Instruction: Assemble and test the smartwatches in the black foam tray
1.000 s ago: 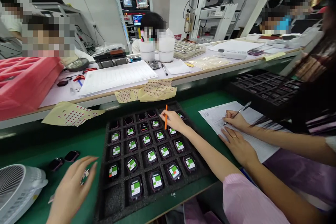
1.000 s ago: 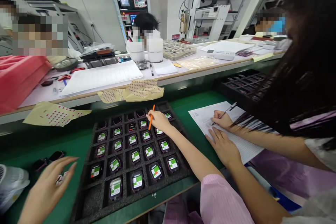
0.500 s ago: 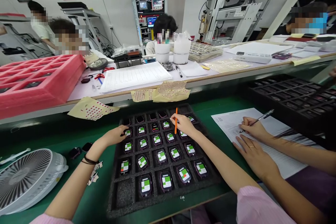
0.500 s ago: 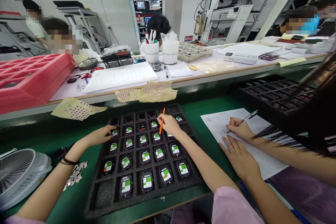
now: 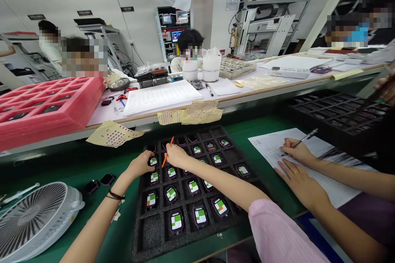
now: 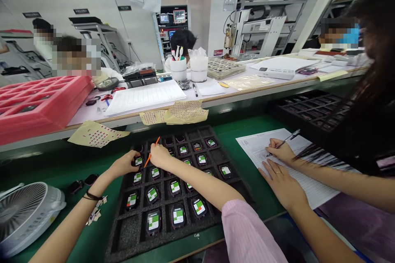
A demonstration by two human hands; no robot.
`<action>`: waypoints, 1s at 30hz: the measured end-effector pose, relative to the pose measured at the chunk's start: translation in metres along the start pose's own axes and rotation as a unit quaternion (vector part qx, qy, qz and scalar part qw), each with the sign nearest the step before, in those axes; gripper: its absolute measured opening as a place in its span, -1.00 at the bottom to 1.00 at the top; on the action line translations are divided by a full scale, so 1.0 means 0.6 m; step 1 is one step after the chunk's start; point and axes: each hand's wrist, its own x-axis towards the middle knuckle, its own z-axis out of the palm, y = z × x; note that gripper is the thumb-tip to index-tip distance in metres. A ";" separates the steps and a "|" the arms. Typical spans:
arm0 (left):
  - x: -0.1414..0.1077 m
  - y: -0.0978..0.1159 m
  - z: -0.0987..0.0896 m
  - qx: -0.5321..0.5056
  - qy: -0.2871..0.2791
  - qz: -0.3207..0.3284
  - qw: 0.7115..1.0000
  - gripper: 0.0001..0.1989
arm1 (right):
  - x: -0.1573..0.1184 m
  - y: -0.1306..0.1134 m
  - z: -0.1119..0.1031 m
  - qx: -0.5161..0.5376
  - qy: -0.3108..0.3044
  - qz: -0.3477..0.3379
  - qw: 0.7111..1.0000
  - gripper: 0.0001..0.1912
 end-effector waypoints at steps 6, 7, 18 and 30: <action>0.012 -0.011 0.005 -0.032 -0.002 0.003 0.999 -0.54 | 0.022 0.000 0.017 -0.028 -0.009 0.026 0.999 -0.71; 0.016 -0.015 0.006 -0.032 -0.006 0.007 0.999 -0.53 | 0.024 0.003 0.018 -0.025 -0.011 0.023 0.999 -0.71; 0.034 -0.040 0.014 -0.052 0.000 0.048 0.997 -0.45 | 0.021 0.016 0.027 -0.012 0.005 -0.013 1.000 -0.74; 0.039 -0.047 0.014 -0.070 0.000 0.058 0.996 -0.37 | -0.044 0.082 -0.024 0.005 0.073 -0.093 0.993 -0.80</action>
